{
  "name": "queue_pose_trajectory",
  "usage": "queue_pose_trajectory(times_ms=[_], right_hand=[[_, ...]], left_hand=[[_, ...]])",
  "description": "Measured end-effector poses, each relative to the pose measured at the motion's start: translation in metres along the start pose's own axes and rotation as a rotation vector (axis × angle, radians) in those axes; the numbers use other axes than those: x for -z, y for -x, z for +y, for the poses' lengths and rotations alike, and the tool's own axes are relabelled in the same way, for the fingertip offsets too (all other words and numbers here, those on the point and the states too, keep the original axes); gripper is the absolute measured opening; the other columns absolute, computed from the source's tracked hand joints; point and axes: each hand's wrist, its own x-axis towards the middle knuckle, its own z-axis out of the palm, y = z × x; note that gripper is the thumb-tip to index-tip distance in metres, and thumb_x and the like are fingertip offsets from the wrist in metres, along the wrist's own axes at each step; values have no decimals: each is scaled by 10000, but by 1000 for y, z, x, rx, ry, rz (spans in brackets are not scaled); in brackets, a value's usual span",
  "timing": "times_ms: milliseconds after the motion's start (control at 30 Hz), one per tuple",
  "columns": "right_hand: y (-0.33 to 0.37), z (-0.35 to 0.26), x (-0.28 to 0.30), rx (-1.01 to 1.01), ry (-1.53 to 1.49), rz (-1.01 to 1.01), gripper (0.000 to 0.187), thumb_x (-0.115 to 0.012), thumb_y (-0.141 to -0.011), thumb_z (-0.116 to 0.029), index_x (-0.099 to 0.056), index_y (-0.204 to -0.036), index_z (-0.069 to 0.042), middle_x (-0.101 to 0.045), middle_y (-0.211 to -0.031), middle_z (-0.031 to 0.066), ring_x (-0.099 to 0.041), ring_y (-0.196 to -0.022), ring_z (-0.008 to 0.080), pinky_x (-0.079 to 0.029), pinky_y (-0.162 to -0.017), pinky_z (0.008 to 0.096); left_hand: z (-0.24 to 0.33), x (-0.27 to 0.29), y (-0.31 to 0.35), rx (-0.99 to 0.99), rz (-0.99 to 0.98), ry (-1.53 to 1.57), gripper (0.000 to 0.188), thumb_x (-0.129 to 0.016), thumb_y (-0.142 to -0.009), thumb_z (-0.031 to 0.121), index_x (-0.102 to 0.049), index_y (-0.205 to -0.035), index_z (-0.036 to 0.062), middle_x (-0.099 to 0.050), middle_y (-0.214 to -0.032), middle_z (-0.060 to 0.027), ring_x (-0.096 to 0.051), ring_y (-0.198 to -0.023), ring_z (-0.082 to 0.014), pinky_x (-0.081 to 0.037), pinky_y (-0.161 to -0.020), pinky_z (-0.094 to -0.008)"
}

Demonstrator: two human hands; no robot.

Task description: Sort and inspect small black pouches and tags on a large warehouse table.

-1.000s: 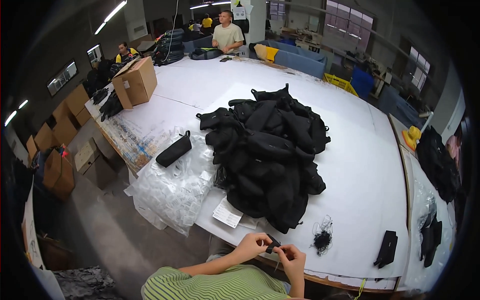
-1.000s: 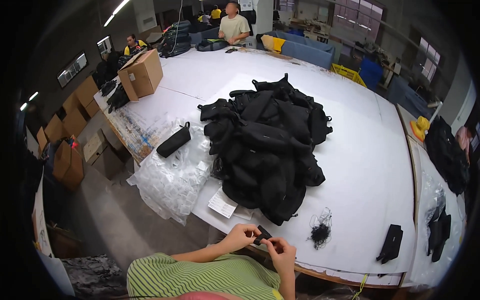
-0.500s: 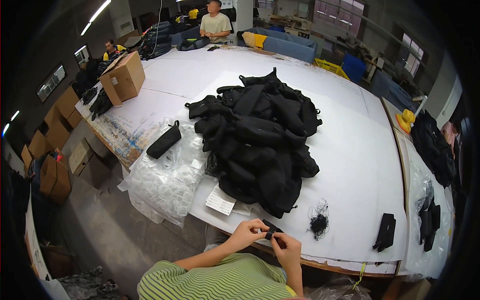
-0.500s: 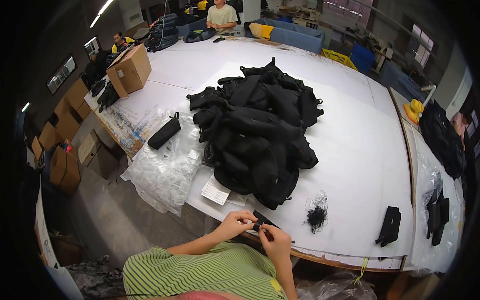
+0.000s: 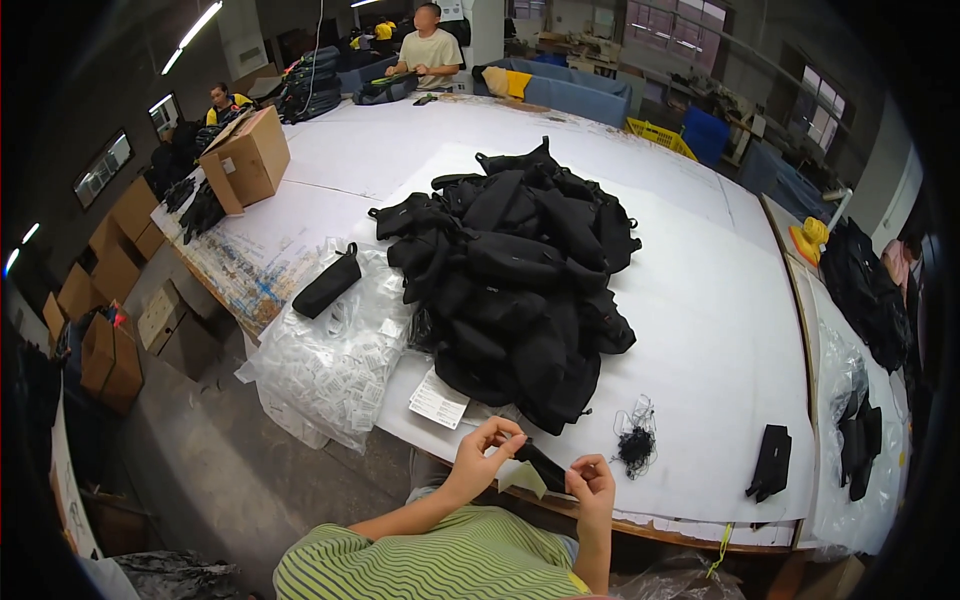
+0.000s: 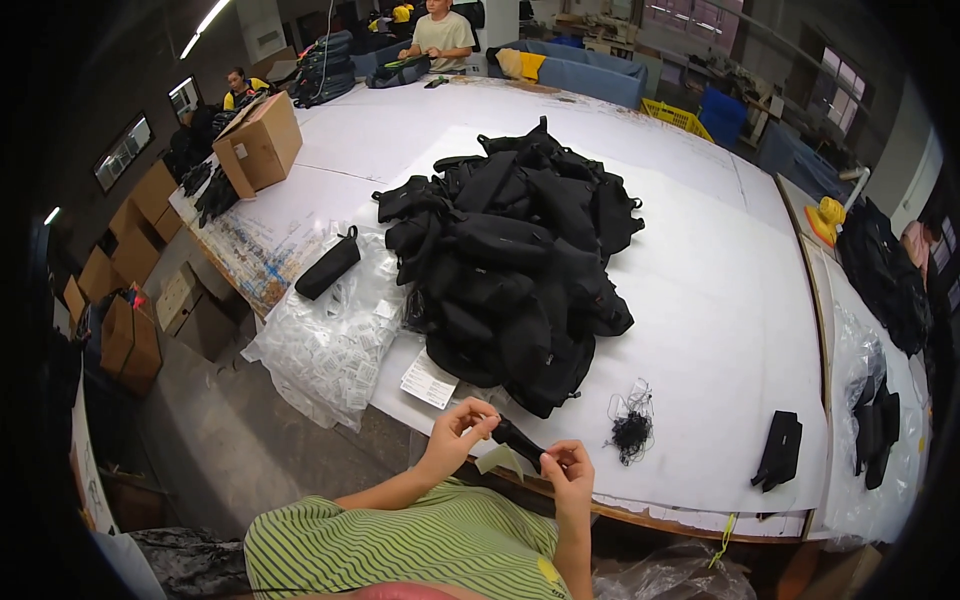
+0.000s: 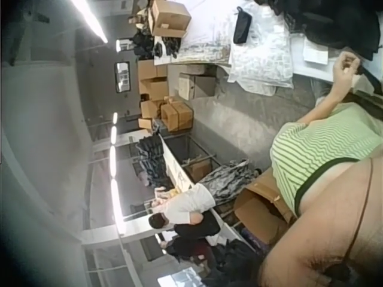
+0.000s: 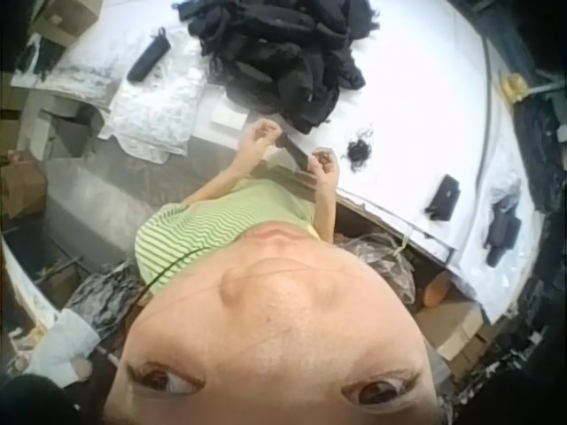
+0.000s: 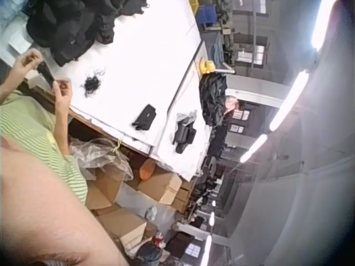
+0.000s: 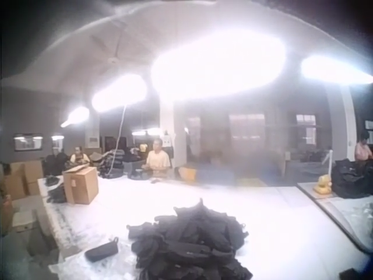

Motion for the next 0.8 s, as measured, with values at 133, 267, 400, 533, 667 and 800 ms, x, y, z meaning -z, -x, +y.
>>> queue_pose_trajectory(times_ms=[133, 267, 400, 533, 667, 800], right_hand=[[0, -7, 16, -8, -86, -24, 118, -616, -840, -22, -513, -893, -47, -596, -743, 46, -511, -631, 77, -384, -583, 178], [1, -9, 13, 38, -155, -22, 112, -612, -848, -25, -510, -891, -42, -647, -799, 96, -550, -657, 92, -409, -604, 182], [5, -8, -1, 100, -52, 40, 104, -624, -854, -37, -528, -893, -24, -671, -817, 126, -604, -690, 115, -431, -611, 191], [7, 0, -9, 182, 91, 55, 96, -659, -841, -50, -585, -848, 11, -661, -762, 82, -606, -677, 110, -464, -637, 209], [9, -6, -14, 210, 232, 45, 120, -660, -847, -75, -606, -795, 19, -639, -717, 49, -587, -650, 87, -458, -587, 202], [11, -9, -15, 205, 352, 23, 139, -643, -855, -75, -580, -782, 25, -618, -678, 49, -558, -612, 84, -450, -584, 214]], left_hand=[[24, -2, 0, 58, -25, 227, 112, -602, -885, 109, -599, -895, -3, -609, -791, -19, -545, -720, -65, -433, -699, -204], [22, -3, 2, 35, -183, 128, 139, -597, -891, 135, -615, -897, -2, -608, -743, -14, -532, -688, -67, -423, -675, -209], [29, -10, 4, -62, -400, -138, 177, -617, -878, 185, -623, -898, 9, -602, -732, -31, -525, -666, -88, -407, -623, -232], [35, -18, 6, -25, -467, -171, 165, -611, -877, 179, -618, -891, 15, -589, -708, -33, -515, -647, -103, -406, -610, -236], [39, -15, 5, 22, -497, -196, 163, -601, -881, 177, -615, -884, 15, -590, -710, -31, -515, -645, -102, -405, -599, -235], [40, -15, 6, 56, -468, -204, 163, -590, -883, 175, -611, -874, 13, -586, -706, -32, -508, -629, -104, -404, -579, -240]])
